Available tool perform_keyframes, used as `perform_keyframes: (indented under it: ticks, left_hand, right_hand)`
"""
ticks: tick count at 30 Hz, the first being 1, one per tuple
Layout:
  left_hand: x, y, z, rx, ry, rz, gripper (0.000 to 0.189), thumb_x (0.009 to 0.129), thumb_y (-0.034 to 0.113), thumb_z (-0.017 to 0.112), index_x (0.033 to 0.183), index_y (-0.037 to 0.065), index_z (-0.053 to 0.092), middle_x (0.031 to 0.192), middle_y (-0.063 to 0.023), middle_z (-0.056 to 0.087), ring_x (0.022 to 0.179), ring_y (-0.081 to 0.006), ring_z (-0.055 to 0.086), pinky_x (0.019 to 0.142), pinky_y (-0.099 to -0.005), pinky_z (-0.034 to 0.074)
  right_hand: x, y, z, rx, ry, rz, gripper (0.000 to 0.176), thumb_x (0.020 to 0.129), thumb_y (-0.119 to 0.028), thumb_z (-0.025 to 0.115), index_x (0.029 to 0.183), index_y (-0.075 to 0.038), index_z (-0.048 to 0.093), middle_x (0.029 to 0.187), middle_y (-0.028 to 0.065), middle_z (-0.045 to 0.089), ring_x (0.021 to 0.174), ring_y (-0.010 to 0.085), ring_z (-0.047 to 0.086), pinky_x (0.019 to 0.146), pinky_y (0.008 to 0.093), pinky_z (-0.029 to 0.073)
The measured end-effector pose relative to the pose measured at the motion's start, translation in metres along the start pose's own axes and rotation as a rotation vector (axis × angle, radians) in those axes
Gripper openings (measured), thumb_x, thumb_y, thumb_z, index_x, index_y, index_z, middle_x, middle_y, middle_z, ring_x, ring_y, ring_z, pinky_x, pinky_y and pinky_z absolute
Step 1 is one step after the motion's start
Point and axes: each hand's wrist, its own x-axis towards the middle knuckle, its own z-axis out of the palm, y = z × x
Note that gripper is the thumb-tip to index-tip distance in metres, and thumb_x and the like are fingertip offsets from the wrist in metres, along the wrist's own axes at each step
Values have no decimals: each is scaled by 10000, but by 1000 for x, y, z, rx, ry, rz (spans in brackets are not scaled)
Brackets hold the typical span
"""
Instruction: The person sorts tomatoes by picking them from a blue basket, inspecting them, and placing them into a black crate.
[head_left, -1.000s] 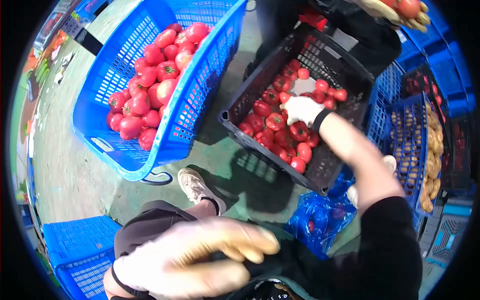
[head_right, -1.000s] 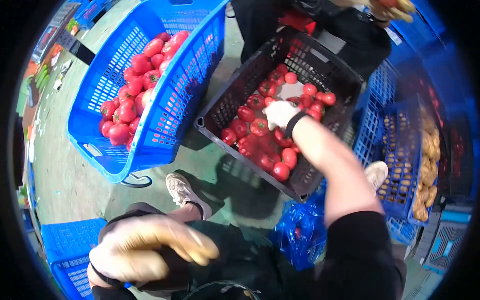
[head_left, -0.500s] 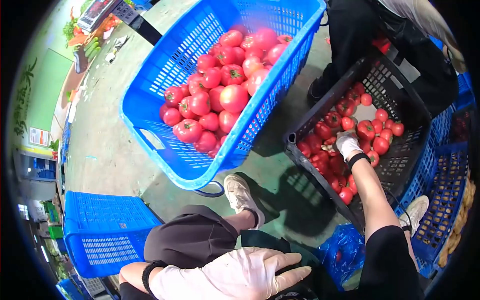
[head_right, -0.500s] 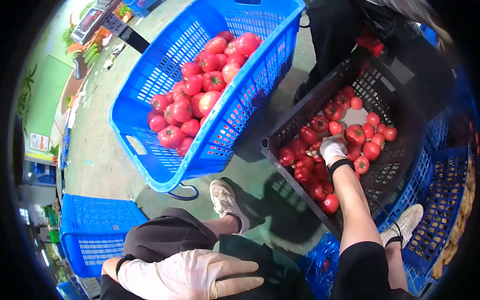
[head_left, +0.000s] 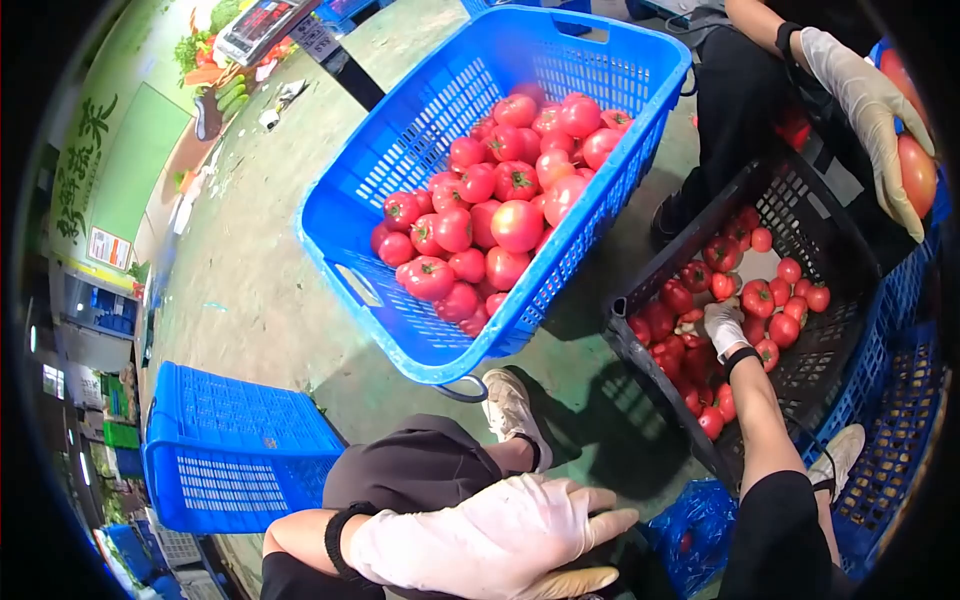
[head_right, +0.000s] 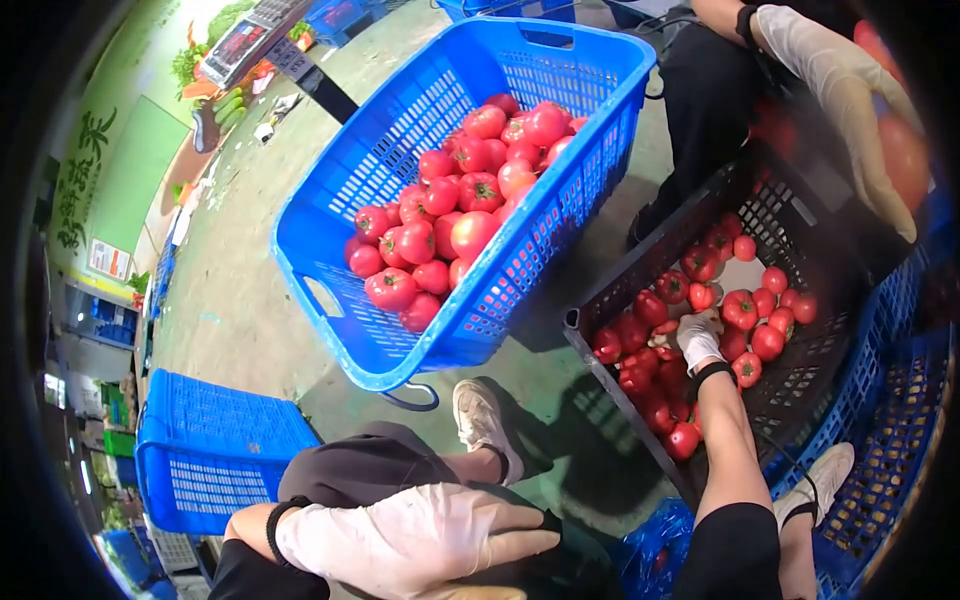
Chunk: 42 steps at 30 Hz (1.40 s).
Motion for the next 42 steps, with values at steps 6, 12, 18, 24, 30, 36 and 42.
perform_keyframes:
  ticks: [6, 12, 18, 24, 30, 36, 42]
  left_hand:
    - [8, -10, 15, 49, 74, 76, 502, 877, 336, 558, 1187, -50, 473, 1032, -212, 536, 824, -357, 570, 752, -429, 463]
    - [21, 10, 18, 203, 465, 94, 920, 698, 285, 755, 1417, 67, 225, 1380, -243, 270, 1195, -368, 428, 912, -431, 429]
    - [38, 39, 33, 58, 609, 298, 907, 599, 120, 812, 1375, 128, 342, 1295, -204, 339, 1139, -364, 454, 937, -409, 432]
    - [41, 39, 44, -419, 613, 631, 920, 609, -25, 815, 1324, 102, 251, 1332, -113, 390, 1236, -219, 417, 1001, -374, 391]
    - [41, 37, 53, -750, 523, 681, 1010, 589, -78, 804, 1368, 135, 198, 1362, -122, 360, 1238, -228, 430, 1000, -389, 400]
    - [53, 38, 56, -793, 504, 739, 1075, 568, -43, 837, 1386, 170, 174, 1383, -141, 336, 1208, -266, 467, 984, -425, 425]
    - [56, 37, 56, -772, 530, 726, 1117, 567, 38, 870, 1398, 190, 140, 1401, -165, 318, 1209, -288, 465, 980, -451, 429]
  right_hand:
    - [-136, 28, -134, 627, -201, -308, 854, 681, -601, 679, 1260, -4, 483, 1264, 200, 498, 1069, 245, 559, 829, 380, 496]
    - [-328, 51, -250, 875, -320, -641, 677, 753, -487, 670, 1220, -26, 504, 1050, 102, 606, 910, 164, 599, 733, 286, 487]
    - [-467, 76, -251, 974, -302, -956, 610, 757, -322, 740, 1230, -31, 490, 1103, 70, 569, 1036, 136, 534, 901, 285, 430]
    - [-498, 129, -219, 1467, -185, -809, 717, 701, -274, 807, 1266, -96, 402, 1167, 92, 489, 973, 172, 556, 760, 287, 513]
    - [-521, 141, -204, 1602, 241, -862, 994, 573, -215, 870, 1348, -140, 252, 1317, 159, 416, 990, 218, 589, 796, 301, 517]
    - [-520, 146, -206, 1293, 385, -1171, 1152, 509, -218, 895, 1401, -131, 170, 1415, 174, 305, 1227, 229, 427, 975, 370, 410]
    - [-512, 147, -206, 1164, 460, -1255, 1146, 524, -206, 888, 1392, -89, 148, 1415, 169, 301, 1288, 240, 356, 1037, 394, 337]
